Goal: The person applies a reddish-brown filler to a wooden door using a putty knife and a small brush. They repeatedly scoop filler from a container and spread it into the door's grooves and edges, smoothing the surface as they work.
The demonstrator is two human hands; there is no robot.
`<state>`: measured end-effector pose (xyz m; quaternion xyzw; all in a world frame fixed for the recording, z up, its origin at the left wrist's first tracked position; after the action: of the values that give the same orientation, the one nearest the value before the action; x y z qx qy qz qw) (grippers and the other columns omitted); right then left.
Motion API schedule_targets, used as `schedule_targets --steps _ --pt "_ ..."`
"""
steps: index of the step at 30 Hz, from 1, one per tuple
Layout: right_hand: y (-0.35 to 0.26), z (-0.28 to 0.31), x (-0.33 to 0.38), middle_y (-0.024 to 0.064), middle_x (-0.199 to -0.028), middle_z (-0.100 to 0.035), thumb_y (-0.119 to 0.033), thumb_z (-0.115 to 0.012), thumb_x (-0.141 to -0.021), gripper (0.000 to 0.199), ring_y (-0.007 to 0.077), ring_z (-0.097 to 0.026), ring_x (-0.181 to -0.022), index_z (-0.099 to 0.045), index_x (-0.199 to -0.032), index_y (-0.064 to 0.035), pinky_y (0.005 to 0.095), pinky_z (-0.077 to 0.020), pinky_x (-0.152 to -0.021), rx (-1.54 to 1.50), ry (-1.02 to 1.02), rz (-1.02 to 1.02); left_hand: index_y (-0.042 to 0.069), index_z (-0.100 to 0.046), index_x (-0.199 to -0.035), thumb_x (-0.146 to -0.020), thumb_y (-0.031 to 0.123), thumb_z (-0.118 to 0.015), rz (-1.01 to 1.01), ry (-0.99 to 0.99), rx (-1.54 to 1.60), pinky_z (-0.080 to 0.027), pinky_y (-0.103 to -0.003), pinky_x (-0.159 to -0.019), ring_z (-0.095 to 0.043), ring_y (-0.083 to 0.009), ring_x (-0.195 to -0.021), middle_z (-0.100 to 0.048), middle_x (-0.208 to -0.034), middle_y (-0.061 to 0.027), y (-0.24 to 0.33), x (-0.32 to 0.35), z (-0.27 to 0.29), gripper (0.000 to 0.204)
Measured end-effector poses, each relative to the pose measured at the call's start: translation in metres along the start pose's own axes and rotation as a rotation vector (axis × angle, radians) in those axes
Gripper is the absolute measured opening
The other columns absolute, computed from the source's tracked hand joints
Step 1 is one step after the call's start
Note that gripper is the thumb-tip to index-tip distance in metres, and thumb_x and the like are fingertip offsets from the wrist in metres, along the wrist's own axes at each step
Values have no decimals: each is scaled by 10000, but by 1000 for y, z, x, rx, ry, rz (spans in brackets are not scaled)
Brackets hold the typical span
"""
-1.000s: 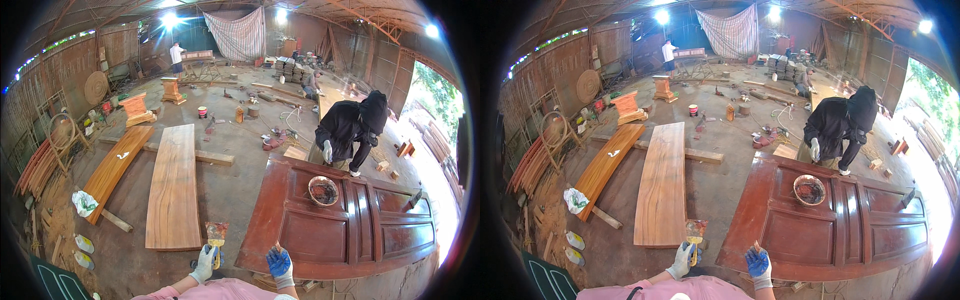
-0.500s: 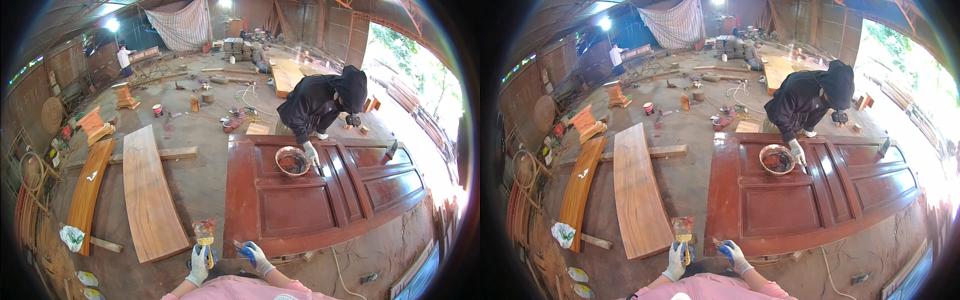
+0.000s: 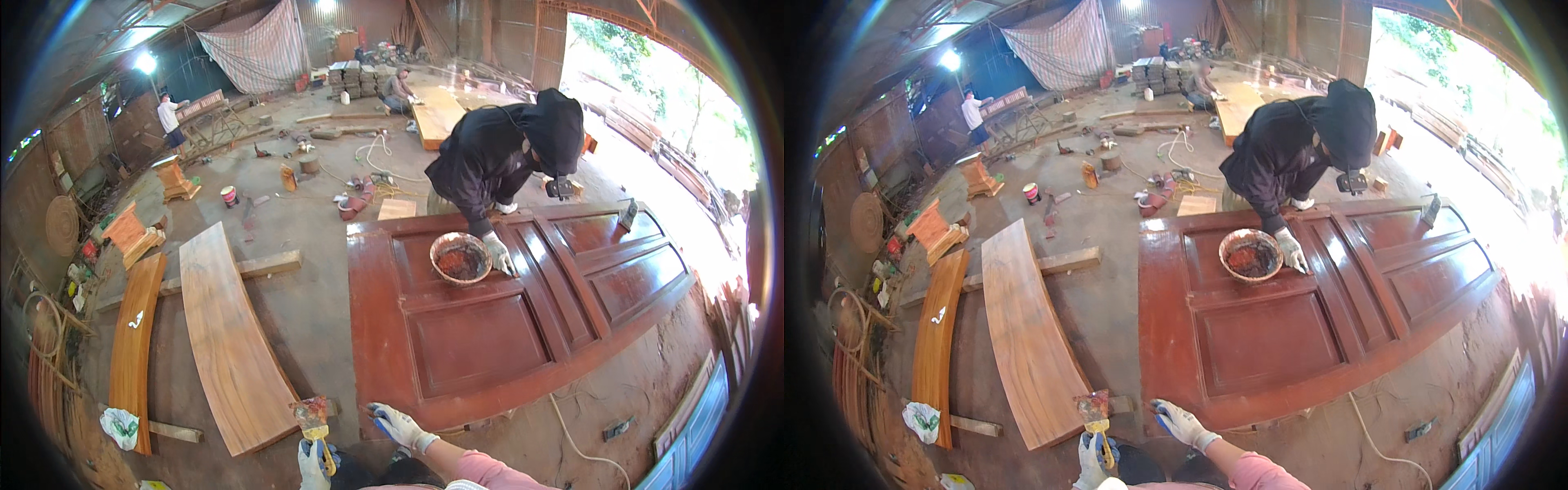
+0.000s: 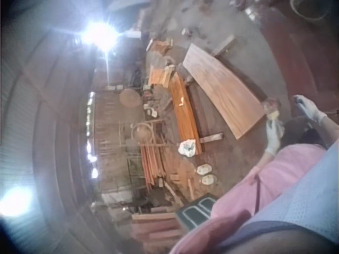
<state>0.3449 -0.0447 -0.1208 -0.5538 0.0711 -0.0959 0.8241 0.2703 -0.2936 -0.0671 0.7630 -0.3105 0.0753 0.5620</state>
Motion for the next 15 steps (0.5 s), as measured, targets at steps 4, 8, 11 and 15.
schedule_targets --steps 4,8,11,15 --pt "9 4 16 205 -1371 -624 -230 -563 -1057 432 368 -599 -1272 -510 -1441 -41 438 -476 -1071 1 -13 -1 111 -515 -1138 -1064 253 -585 -14 38 -18 -548 -344 -490 -628 -197 -546 -651 -784 -91 2 6 -9 175" --pt "-1 11 8 198 -1342 -640 -215 -572 -1058 406 352 -634 -1225 -518 -1424 -47 424 -500 -1030 -69 22 -23 125 -522 -1127 -1059 264 -599 -10 25 5 -538 -328 -482 -627 -192 -550 -650 -779 -85 -4 3 -5 173" --pt "-6 14 -8 173 -1233 -698 -212 -561 -1072 356 327 -686 -1127 -533 -1394 -65 416 -525 -958 -154 30 -112 136 -521 -1116 -1060 263 -600 -3 53 41 -534 -321 -466 -618 -186 -530 -651 -776 -77 -4 3 -4 159" --pt "1 19 6 158 -1142 -727 -196 -537 -1089 310 287 -708 -1034 -531 -1365 -54 388 -533 -911 -201 -16 -189 142 -527 -1114 -1056 262 -609 13 39 54 -535 -311 -484 -623 -176 -553 -648 -777 -64 6 8 -23 157"
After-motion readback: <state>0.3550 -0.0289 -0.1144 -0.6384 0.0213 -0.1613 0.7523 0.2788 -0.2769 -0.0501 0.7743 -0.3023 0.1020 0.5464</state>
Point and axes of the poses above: each hand's wrist, its own x-axis away from the middle knuckle, its own z-axis out of the back of the hand, y = z × x, the point moved 5 cm from there along -x, towards the middle knuckle
